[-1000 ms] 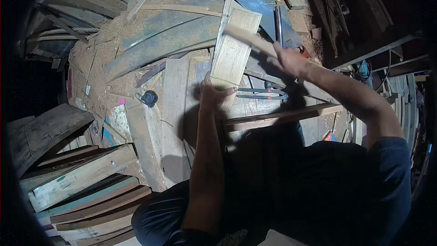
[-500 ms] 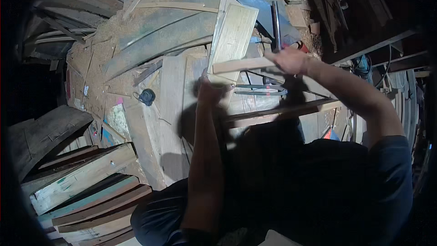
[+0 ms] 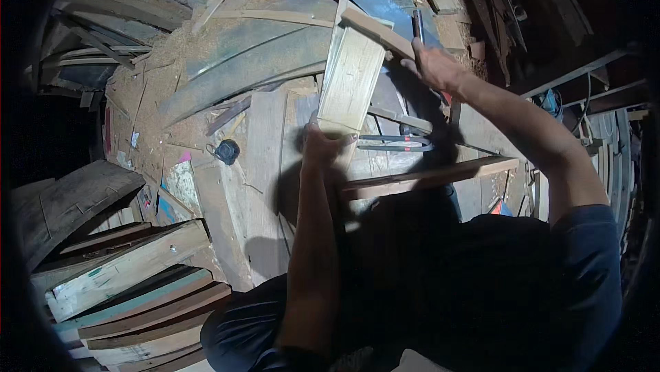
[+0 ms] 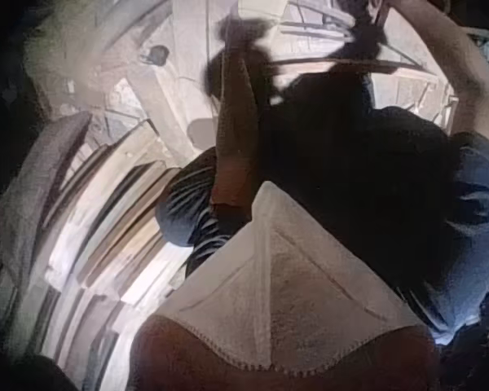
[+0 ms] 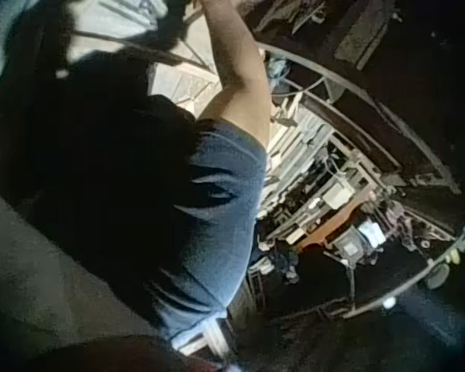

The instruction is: Using a chisel and a wood block as a mallet to shape or join wood pieces.

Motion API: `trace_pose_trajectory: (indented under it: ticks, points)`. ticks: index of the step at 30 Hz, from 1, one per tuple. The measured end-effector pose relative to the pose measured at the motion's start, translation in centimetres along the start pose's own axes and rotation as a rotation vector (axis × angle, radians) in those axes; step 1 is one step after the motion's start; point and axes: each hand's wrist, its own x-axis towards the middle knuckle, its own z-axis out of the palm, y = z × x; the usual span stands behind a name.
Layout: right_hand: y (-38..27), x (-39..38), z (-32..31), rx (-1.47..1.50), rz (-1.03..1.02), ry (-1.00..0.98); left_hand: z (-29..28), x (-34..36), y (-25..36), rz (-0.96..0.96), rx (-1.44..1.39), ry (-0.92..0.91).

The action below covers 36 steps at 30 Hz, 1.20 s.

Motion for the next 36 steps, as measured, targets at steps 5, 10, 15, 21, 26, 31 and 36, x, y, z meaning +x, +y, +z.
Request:
trace_pose_trajectory:
  ticks: [5, 10, 15, 21, 26, 31, 36]
  points:
    - [-4.2, -4.7, 1.9, -0.205, -0.379, -0.362, -0.7, 0.1, 0.3, -0.121, 0.047, 0.006]
    - [2.5, 1.9, 0.5, -0.070, -0.004, 0.062, 0.5, -0.1, 0.5, -0.037, 0.052, 0.040]
    - [-3.7, -4.9, 1.6, -0.152, -0.357, -0.319, -0.3, 1.5, -5.8, 0.051, 0.151, 0.098]
    - [0.2, 1.1, -0.7, 0.009, 0.012, -0.022, -0.3, 0.4, -5.2, 0.048, 0.267, 0.123]
    - [-2.0, -5.8, 2.1, -0.174, -0.360, -0.393, 0.0, -0.8, 0.3, -0.146, 0.108, 0.062]
    - [0.4, -1.3, -0.7, 0.020, -0.039, -0.111, 0.0, 0.1, -1.2, -0.047, 0.016, -0.011]
    - [-0.4, -5.9, 4.2, -0.020, -0.318, -0.234, -0.4, 1.2, -4.4, -0.081, 0.150, 0.020]
